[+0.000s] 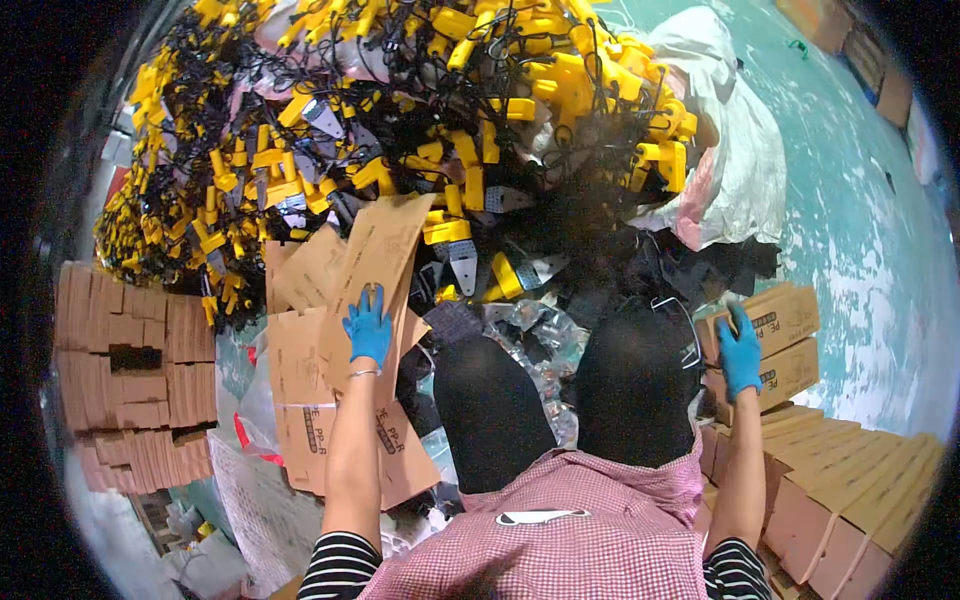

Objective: The person packs small plastic components into cardboard boxes by hand.

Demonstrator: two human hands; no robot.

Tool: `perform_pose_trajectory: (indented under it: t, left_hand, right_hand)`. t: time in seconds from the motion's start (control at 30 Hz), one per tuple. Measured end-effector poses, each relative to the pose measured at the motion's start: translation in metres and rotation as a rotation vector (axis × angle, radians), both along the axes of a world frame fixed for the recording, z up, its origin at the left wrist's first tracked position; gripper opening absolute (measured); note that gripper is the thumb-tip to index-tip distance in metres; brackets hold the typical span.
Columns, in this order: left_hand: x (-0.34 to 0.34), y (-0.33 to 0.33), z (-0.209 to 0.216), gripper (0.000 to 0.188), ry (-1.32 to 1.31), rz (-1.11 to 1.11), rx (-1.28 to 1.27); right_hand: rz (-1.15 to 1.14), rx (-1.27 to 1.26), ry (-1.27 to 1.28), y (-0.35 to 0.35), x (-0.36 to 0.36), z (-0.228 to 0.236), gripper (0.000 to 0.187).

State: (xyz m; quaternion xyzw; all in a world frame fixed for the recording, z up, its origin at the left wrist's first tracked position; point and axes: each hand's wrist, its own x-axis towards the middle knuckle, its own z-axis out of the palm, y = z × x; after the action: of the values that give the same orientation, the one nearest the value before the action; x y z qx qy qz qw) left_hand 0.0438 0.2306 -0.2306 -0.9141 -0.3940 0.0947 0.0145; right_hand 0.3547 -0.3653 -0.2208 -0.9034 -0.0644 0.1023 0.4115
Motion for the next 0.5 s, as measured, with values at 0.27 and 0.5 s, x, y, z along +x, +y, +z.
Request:
perform_pose_trajectory:
  t: [0.27, 0.5]
  left_hand:
    - [0.047, -0.118, 0.169, 0.047, -0.783, -0.915, 0.214]
    - [0.052, -0.200, 0.269, 0.081, -0.839, -0.760, 0.225]
  right_hand:
    - [0.057, 1.297, 0.241, 0.185, -0.063, 0.200, 0.055]
    - [0.376, 1.061, -0.126, 0.181, -0.088, 0.260, 0.029]
